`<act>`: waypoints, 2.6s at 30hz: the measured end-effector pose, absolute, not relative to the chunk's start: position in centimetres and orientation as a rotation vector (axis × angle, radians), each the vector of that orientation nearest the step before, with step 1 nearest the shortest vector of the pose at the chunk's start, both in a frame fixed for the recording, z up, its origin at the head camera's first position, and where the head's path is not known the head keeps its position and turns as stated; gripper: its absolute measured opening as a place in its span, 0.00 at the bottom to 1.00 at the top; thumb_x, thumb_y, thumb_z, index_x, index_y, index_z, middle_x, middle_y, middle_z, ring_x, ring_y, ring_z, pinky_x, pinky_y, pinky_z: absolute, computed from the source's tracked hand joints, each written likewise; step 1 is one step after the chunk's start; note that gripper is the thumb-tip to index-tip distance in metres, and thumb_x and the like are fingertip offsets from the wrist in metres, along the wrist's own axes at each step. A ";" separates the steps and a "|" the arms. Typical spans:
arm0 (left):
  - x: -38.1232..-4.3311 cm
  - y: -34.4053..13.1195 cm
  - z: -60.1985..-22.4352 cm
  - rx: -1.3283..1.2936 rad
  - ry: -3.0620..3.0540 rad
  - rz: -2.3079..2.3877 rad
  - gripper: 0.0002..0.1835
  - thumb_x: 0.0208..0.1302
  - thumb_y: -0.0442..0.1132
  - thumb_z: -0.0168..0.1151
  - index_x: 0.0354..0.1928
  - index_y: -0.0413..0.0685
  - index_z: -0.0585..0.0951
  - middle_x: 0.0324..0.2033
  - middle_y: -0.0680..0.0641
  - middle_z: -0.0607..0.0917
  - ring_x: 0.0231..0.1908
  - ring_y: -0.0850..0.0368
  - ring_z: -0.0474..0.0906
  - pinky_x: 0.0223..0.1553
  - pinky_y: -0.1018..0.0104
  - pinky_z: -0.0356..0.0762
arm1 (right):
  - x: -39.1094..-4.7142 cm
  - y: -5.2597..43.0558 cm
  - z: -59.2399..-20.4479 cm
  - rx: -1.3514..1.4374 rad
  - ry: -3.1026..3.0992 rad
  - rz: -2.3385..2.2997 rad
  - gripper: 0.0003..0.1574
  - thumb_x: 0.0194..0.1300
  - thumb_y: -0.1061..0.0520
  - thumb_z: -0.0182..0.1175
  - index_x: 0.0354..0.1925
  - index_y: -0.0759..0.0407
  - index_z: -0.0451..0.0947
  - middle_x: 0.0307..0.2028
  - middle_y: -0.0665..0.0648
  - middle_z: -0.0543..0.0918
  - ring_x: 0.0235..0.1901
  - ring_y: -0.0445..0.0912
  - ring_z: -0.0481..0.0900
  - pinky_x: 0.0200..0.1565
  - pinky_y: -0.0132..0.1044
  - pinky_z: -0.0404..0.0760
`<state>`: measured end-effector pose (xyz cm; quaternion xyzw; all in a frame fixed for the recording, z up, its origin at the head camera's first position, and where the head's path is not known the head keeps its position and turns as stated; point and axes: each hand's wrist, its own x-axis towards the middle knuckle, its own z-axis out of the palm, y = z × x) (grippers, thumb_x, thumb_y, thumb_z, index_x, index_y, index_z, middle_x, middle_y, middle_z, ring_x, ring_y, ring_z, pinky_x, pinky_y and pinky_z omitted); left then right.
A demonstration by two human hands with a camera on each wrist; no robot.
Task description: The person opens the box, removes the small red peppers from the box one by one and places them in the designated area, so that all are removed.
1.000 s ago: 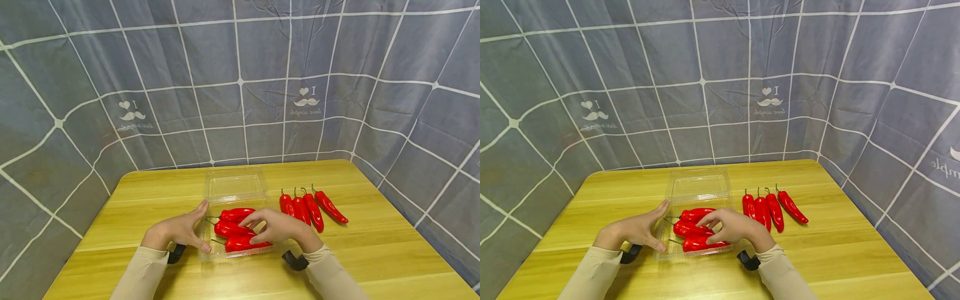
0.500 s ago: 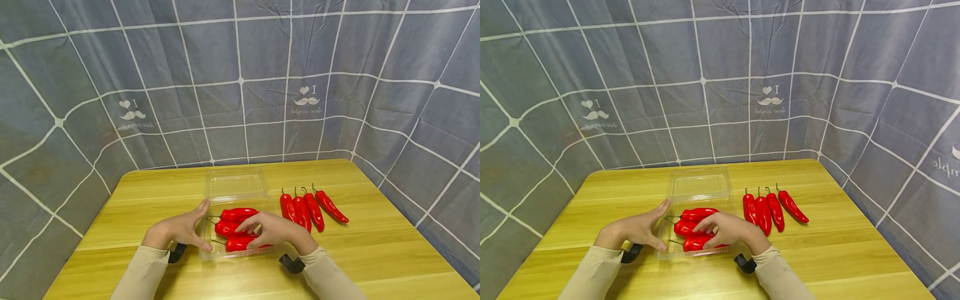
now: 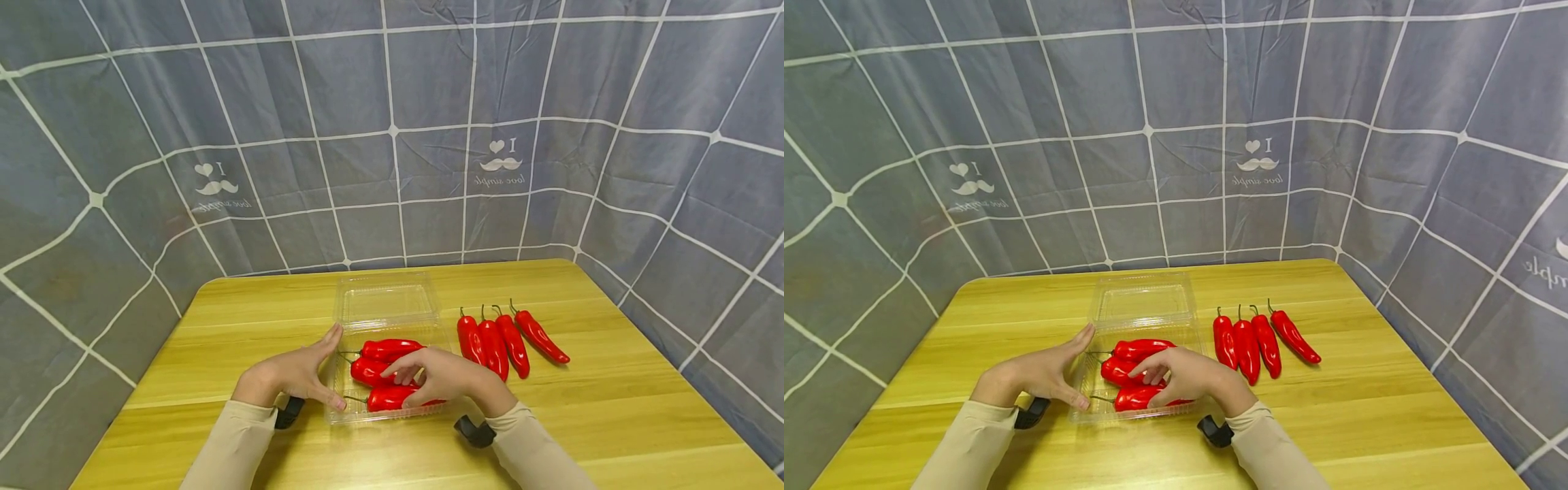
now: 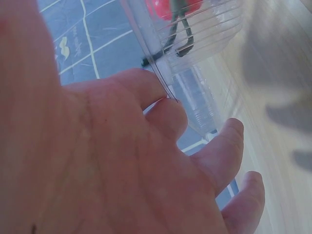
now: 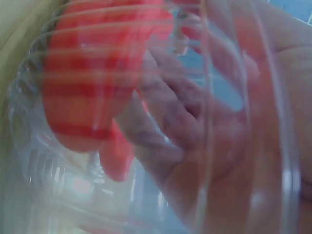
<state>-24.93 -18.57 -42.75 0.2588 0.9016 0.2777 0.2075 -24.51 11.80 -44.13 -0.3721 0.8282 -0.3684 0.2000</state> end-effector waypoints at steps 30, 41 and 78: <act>-24.6 -18.3 -42.3 0.708 2.523 0.728 0.72 0.47 0.57 0.80 0.80 0.42 0.38 0.79 0.40 0.37 0.76 0.37 0.41 0.71 0.39 0.49 | -24.4 11.1 -44.9 -1.108 2.298 -1.066 0.18 0.60 0.63 0.72 0.45 0.43 0.84 0.43 0.38 0.82 0.44 0.36 0.79 0.47 0.33 0.81; -24.5 -18.5 -42.3 0.741 2.541 0.726 0.73 0.46 0.57 0.81 0.79 0.37 0.40 0.78 0.38 0.34 0.76 0.37 0.34 0.69 0.29 0.37 | -24.4 11.9 -44.0 -1.010 2.356 -1.122 0.18 0.62 0.58 0.72 0.50 0.44 0.84 0.48 0.40 0.83 0.47 0.39 0.80 0.50 0.34 0.80; -24.6 -18.4 -42.4 0.719 2.545 0.733 0.73 0.46 0.57 0.81 0.79 0.38 0.38 0.79 0.39 0.36 0.76 0.37 0.38 0.69 0.30 0.37 | -25.4 18.1 -40.5 -0.798 2.605 -1.427 0.21 0.64 0.53 0.71 0.54 0.52 0.81 0.50 0.51 0.85 0.49 0.49 0.83 0.50 0.44 0.83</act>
